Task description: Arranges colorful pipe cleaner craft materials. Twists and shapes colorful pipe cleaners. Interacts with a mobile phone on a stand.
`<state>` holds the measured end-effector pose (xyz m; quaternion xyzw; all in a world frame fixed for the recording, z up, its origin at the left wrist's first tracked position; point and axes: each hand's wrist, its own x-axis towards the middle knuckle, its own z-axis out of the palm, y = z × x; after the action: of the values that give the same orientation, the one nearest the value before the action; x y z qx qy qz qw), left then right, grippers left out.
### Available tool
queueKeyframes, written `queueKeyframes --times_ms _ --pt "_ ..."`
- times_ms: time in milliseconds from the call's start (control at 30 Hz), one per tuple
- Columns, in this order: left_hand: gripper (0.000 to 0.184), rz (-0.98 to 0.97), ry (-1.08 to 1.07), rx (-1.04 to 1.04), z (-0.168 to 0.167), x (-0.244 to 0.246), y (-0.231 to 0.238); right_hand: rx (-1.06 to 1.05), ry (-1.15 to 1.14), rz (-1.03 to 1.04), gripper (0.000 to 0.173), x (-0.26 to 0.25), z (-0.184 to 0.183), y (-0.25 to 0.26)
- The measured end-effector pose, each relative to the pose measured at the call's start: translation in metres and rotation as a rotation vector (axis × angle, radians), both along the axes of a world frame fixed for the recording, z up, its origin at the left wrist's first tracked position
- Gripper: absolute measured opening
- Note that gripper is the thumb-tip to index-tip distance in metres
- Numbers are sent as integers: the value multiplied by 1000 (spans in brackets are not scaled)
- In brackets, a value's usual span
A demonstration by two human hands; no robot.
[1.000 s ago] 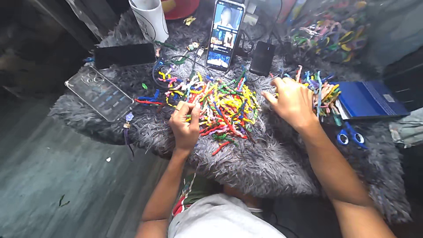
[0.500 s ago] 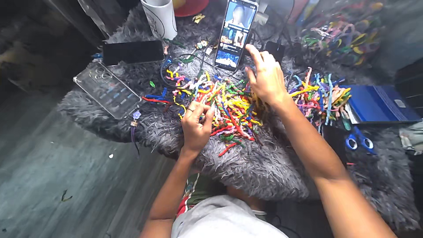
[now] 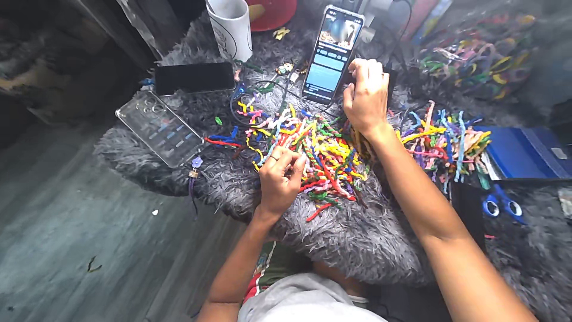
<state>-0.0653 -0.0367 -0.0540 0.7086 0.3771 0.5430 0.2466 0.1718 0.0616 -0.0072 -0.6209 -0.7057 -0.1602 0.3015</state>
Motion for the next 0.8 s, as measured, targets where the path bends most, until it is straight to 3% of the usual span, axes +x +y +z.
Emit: queueKeyframes --times_ms 233,800 --pt "19 0 15 19 -1 0 1 -14 45 -115 54 -4 -1 23" --pt "20 -30 12 0 -2 0 1 -154 90 -167 63 -28 -9 40"
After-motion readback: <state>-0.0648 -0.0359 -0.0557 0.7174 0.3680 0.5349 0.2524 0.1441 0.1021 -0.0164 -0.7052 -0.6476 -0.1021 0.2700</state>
